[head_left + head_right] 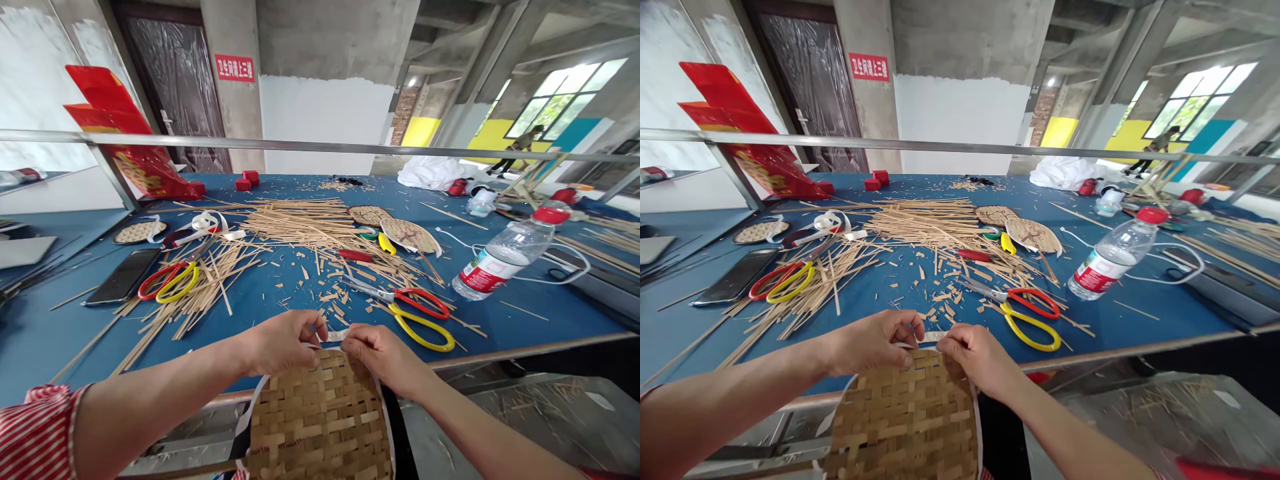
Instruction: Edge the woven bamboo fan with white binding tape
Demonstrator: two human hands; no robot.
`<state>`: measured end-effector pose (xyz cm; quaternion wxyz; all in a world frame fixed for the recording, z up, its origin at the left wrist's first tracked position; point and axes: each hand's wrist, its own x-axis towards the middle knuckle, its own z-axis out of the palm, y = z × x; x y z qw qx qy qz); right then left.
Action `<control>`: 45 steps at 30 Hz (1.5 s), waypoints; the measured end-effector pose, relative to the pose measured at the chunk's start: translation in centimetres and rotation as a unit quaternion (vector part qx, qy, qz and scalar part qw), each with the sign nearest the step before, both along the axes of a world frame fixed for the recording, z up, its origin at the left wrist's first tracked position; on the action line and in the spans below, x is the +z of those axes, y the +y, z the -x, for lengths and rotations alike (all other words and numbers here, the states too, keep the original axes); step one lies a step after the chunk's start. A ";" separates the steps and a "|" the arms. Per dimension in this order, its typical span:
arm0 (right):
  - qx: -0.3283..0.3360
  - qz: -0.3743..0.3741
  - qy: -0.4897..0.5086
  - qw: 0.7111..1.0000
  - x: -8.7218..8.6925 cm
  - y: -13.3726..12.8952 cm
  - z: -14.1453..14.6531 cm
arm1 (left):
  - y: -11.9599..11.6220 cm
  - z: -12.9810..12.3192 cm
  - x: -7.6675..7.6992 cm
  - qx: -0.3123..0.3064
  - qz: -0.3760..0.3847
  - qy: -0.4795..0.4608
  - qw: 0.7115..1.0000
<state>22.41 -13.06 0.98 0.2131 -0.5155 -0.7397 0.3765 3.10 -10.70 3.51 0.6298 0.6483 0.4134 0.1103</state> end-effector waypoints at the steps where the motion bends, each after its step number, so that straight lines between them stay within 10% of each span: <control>1: 0.002 -0.001 0.002 1.000 0.0 -0.1 0.0 | 0.0 0.0 0.0 -0.003 0.000 0.002 1.000; 10: -0.008 -0.071 -0.005 0.997 -0.1 -1.0 0.6 | -0.6 0.0 -0.1 0.012 0.018 0.006 1.000; 32: 0.072 0.023 0.007 0.997 0.2 -0.8 1.0 | -1.4 0.1 -0.8 0.011 0.019 0.000 1.000; 45: 0.078 0.054 -0.004 0.996 0.2 -0.7 0.4 | 0.1 2.2 2.3 -0.187 -0.284 0.141 0.930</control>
